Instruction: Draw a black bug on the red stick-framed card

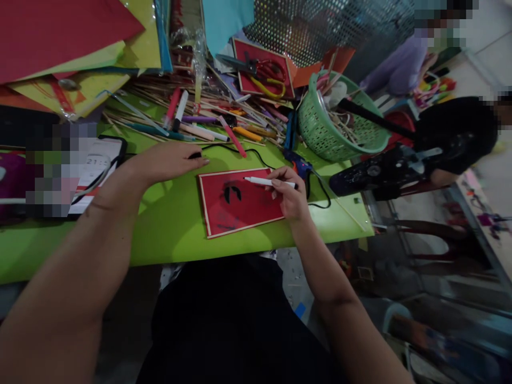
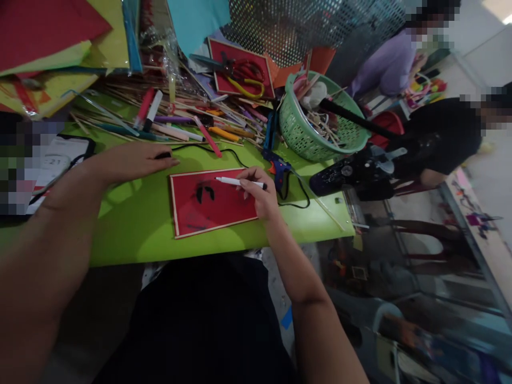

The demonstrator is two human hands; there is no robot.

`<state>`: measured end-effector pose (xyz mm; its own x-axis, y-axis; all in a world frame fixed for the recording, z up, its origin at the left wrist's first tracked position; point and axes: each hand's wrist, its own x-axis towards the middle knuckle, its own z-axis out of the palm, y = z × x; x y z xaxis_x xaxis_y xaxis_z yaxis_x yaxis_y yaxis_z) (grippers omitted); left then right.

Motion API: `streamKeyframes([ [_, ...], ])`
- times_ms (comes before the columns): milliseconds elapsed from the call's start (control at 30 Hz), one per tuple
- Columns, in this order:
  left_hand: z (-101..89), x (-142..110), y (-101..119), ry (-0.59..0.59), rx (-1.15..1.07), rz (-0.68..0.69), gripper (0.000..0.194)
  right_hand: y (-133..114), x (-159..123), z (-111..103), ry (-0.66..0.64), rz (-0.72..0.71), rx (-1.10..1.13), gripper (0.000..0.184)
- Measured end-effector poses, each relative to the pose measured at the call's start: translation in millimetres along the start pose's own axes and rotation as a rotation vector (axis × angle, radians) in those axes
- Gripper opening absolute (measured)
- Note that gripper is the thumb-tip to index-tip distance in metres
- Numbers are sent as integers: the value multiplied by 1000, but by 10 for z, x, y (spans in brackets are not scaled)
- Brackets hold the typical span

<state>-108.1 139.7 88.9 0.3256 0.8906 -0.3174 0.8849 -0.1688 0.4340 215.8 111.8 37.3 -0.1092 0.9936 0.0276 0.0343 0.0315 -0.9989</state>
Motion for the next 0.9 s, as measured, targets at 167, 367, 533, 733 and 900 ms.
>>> streamKeyframes([
  [167, -46, -25, -63, 6, 31, -24, 25, 2, -29, -33, -14, -18, -33, 31],
  [367, -73, -38, -157, 2, 57, -39, 35, 21, -65, -59, -30, -6, 35, 30],
  [533, -49, -5, -124, -25, 81, -50, 34, -7, -88, 4, -121, 80, -8, 31],
  [733, -44, 0, -11, -67, 131, -148, 37, -34, -84, 55, -154, 126, -59, 29],
  [900, -18, 22, -40, -50, 103, -146, 35, -39, -96, 34, -150, 124, -107, 25],
])
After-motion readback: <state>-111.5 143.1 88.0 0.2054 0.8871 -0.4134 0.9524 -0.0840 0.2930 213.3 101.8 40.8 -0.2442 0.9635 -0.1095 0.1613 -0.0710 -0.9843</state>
